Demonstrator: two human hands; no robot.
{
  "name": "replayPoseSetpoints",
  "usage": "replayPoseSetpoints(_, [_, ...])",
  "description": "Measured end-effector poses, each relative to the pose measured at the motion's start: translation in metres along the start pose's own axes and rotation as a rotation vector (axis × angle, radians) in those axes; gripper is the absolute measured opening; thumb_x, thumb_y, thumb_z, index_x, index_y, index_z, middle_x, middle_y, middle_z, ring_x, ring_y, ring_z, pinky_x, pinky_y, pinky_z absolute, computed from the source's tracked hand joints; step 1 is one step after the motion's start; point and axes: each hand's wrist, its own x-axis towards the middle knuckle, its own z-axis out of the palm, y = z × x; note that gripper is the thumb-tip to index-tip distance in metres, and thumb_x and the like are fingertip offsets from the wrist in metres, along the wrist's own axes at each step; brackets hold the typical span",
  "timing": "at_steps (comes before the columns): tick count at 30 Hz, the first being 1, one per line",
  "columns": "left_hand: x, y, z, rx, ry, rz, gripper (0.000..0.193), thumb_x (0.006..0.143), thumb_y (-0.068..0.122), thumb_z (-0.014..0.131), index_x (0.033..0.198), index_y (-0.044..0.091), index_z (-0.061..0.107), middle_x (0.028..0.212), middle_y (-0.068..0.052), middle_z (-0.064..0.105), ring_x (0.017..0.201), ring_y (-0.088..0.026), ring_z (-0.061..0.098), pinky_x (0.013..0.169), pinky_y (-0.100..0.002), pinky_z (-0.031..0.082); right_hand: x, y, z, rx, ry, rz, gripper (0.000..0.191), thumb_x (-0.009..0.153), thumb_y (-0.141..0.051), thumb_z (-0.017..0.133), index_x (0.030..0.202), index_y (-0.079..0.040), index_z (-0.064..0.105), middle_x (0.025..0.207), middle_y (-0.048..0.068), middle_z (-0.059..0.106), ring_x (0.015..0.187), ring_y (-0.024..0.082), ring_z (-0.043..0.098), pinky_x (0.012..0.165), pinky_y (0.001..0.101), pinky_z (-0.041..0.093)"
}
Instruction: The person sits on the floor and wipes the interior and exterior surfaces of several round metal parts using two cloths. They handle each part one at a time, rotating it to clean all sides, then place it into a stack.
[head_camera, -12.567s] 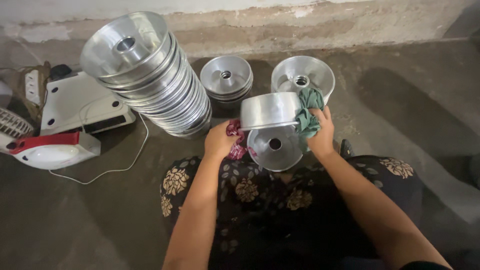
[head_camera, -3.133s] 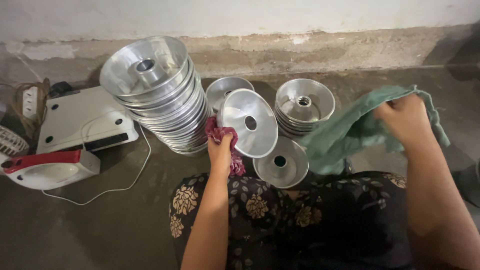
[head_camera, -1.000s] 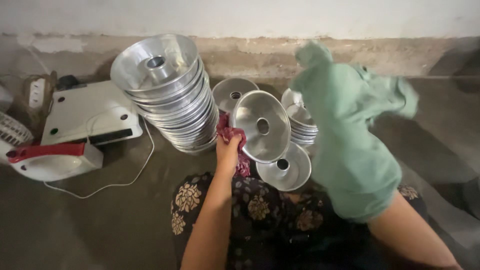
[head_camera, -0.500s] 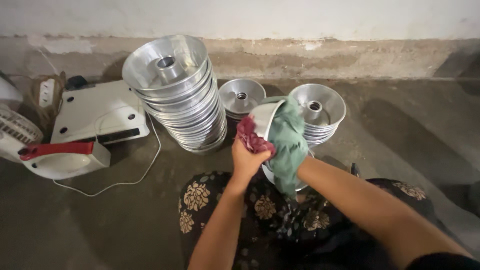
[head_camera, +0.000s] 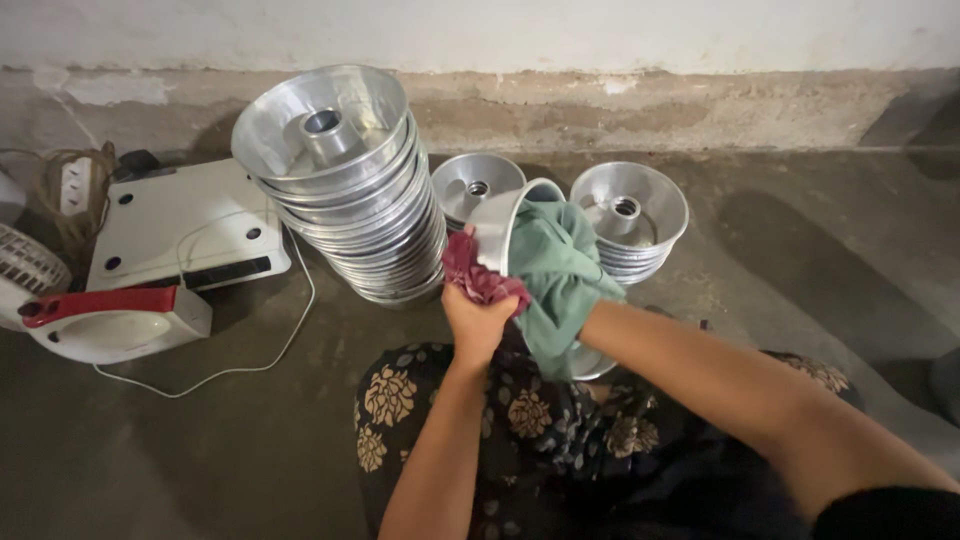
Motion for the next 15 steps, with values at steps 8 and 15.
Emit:
replayPoseSetpoints(8, [-0.006, -0.013, -0.009, 0.209, -0.128, 0.162, 0.106, 0.059, -0.022, 0.08, 0.156, 0.004, 0.042, 0.088, 0.0, 0.054, 0.073, -0.011, 0.056, 0.065, -0.028, 0.052, 0.034, 0.02, -0.029, 0.022, -0.008, 0.101, 0.044, 0.094, -0.019, 0.062, 0.133, 0.001, 0.058, 0.13, 0.015, 0.062, 0.123, 0.027, 0.058, 0.106, 0.0377, 0.047])
replayPoseSetpoints(15, [0.008, -0.024, -0.022, 0.081, 0.145, 0.007, 0.07, 0.075, -0.019, 0.063, 0.141, -0.008, 0.042, 0.093, -0.007, 0.067, 0.079, -0.019, 0.071, 0.072, -0.036, 0.064, 0.007, -0.011, 0.005, -0.006, -0.004, 0.01, 0.046, 0.094, -0.02, 0.062, 0.134, 0.001, 0.058, 0.13, 0.016, 0.062, 0.123, 0.027, 0.058, 0.106, 0.038, 0.047])
